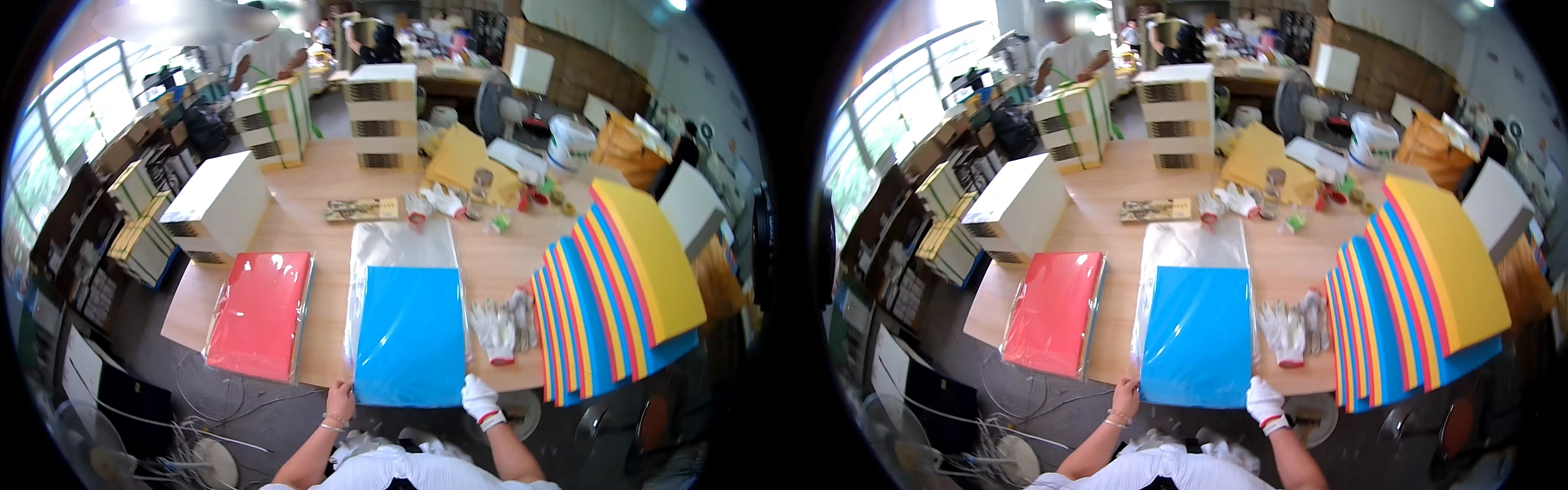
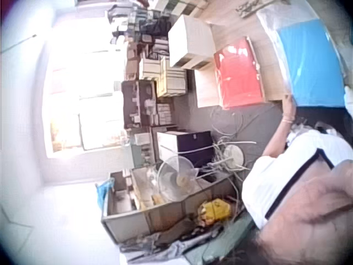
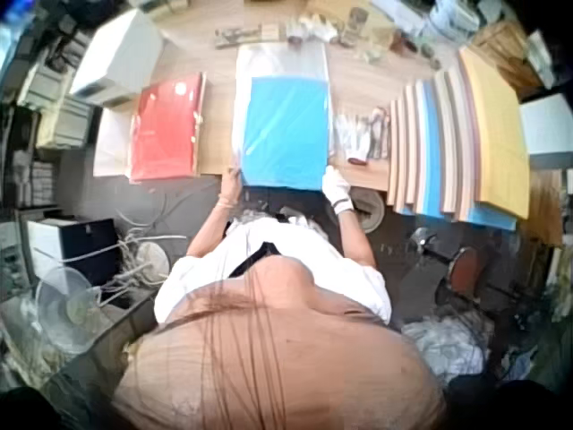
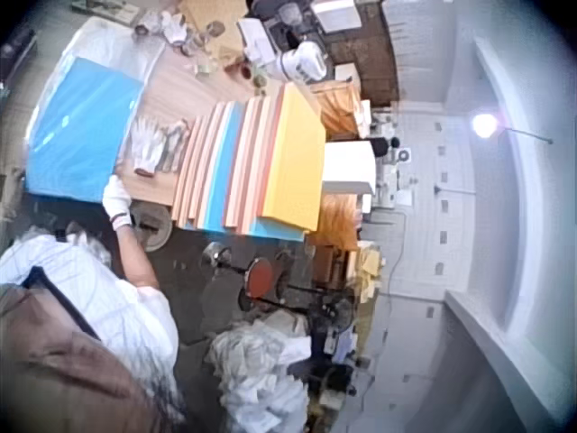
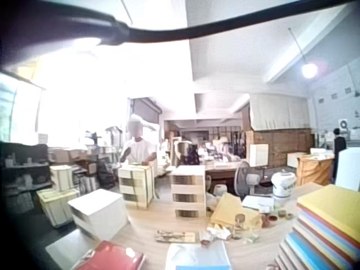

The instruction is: The person picks up colored paper sheets from a stack and places them individually into plastic sleeves.

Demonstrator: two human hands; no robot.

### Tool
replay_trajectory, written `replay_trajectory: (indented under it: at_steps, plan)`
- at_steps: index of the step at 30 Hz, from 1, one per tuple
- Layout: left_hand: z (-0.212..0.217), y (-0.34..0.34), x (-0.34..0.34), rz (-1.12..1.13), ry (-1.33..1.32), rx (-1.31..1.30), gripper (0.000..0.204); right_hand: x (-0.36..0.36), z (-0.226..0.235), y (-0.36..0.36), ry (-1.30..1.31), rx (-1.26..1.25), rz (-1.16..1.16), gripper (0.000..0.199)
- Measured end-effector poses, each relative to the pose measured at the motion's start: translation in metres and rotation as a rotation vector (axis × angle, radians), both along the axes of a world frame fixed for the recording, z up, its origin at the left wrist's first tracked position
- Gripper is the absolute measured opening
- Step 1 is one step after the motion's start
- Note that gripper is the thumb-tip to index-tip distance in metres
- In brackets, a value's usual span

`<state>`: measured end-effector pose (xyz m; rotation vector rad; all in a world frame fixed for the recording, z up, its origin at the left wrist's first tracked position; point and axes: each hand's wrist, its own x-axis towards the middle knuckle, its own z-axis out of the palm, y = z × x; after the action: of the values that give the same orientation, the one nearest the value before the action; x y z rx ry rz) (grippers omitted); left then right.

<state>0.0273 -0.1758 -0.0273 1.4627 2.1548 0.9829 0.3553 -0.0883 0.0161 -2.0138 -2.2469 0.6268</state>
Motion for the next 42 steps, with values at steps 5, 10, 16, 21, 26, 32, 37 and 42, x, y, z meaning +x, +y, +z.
replay_trajectory:
  at_steps: [5,10,16,21,26,32,37,42]
  plan:
    - [0.006,-0.007,0.018,0.152,-0.141,-0.122,0.038,-0.001,0.011,0.014,0.029,-0.187,0.06,0.035]
    - [0.003,0.024,-0.01,-0.073,-0.9,-0.102,0.05,0.007,0.004,0.019,0.782,-0.607,-0.121,0.032]
    - [0.103,0.041,-0.03,-0.267,-0.761,-0.067,0.052,-0.007,-0.015,-0.003,1.053,-0.343,-0.065,0.02]
    - [0.156,0.002,-0.12,-0.294,-0.744,0.023,0.053,-0.114,0.036,-0.022,0.904,-0.115,0.043,0.022]
    - [0.185,-0.039,-0.275,-0.212,-0.78,0.134,0.061,-0.277,0.068,-0.025,0.635,-0.146,0.185,0.034]
    - [0.038,-0.085,-0.412,0.006,-0.622,0.021,0.067,-0.388,0.072,-0.025,0.252,-0.387,0.474,0.062]
    - [0.034,-0.073,-0.415,-0.028,-0.642,-0.126,0.065,-0.392,0.089,-0.017,0.106,-0.441,0.477,0.064]
    - [0.07,-0.057,-0.406,-0.024,-0.541,-0.164,0.067,-0.383,0.085,-0.015,0.171,-0.447,0.437,0.06]
